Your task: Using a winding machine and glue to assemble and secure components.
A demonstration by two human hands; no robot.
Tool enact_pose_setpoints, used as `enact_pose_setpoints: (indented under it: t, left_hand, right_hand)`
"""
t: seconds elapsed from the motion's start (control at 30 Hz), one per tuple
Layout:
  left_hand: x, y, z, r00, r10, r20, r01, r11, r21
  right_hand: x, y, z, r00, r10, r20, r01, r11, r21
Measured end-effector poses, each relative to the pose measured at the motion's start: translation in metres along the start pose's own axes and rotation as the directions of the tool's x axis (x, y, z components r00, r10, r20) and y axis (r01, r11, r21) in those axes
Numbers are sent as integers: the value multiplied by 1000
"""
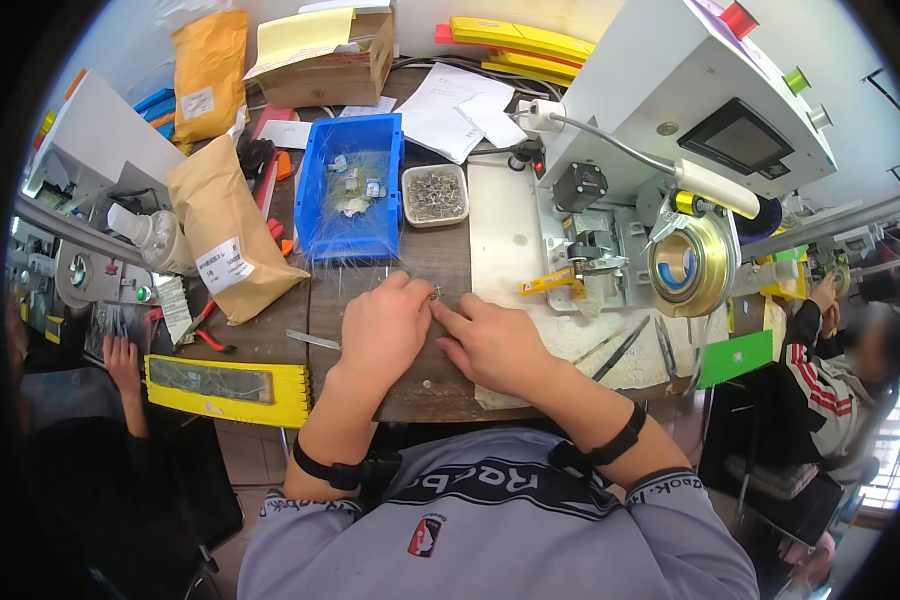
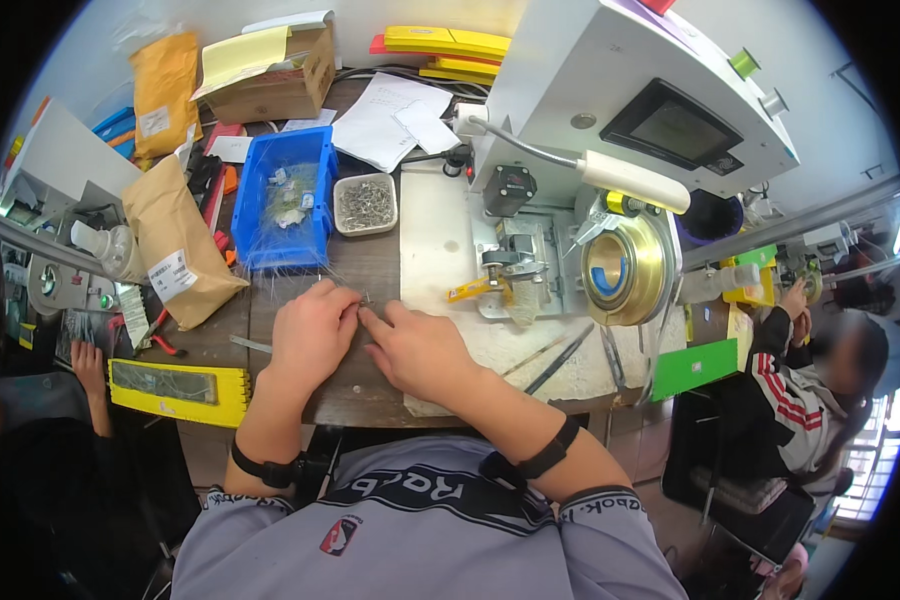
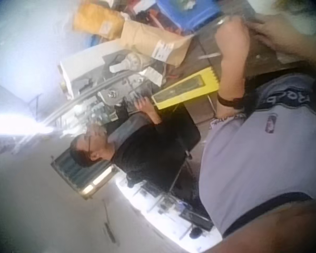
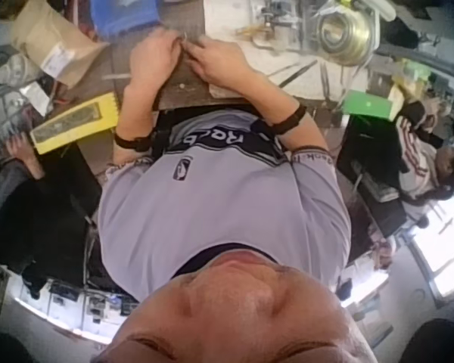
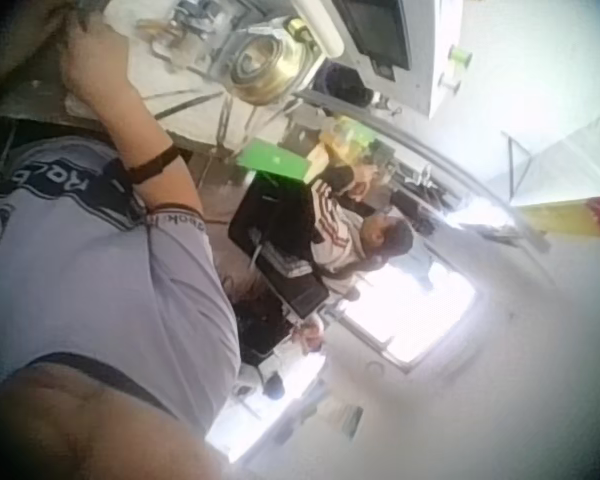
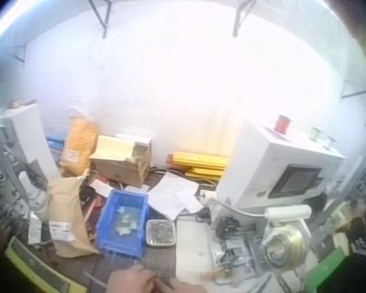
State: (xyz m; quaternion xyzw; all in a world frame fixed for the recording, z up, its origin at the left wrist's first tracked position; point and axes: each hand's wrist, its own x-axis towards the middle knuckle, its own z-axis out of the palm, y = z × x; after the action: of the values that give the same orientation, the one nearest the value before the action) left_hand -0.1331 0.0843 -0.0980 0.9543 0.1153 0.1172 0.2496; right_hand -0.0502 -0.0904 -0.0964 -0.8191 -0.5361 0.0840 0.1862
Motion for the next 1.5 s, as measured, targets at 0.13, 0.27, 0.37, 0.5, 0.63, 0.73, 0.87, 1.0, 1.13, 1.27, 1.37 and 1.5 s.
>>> enact_pose_setpoints:
  t: [0.13,0.27,0.37,0.5,0.63,0.73,0.87,1.0,1.13,1.27,1.37,1.5]
  left_hand:
    - [3,0,-2,1000,28,12,-27,997,-76]
    - [5,-2,-1,993,101,64,-100,995,-26]
    - [5,-5,3,989,138,58,-138,990,-19]
    - [6,-7,2,985,166,55,-165,986,-36]
    - [5,-6,-1,987,153,52,-151,988,-34]
    - [3,-4,-5,993,101,58,-100,995,-28]
    - [-4,-2,-11,998,42,57,-38,997,-61]
    - [-17,3,-14,999,10,-52,-20,981,-192]
    - [-32,29,-30,977,-192,97,215,878,-428]
    - [-45,44,-27,945,-247,213,321,592,-739]
    - [-50,55,-24,948,-210,241,314,476,-821]
    - [-45,74,-20,959,-153,237,277,365,-889]
  right_hand:
    - [-2,0,1,1000,-4,-17,4,1000,3]
    - [-2,3,0,1000,-16,9,16,1000,-14]
    - [0,3,-2,999,-35,22,35,999,-28]
    - [1,4,-4,998,-48,32,49,998,-32]
    - [2,4,-6,996,-71,59,73,997,-28]
    - [0,7,-5,995,-85,50,87,995,-39]
    - [-4,7,-3,997,-80,1,80,997,-9]
    - [-10,9,-3,985,-97,-145,112,988,101]
    - [-20,-4,-20,977,37,-210,35,943,330]
    - [-30,-16,-48,980,154,-129,-44,793,608]
    - [-39,-17,-56,968,222,-113,-81,710,700]
    - [-55,-12,-60,958,257,-131,-70,649,757]
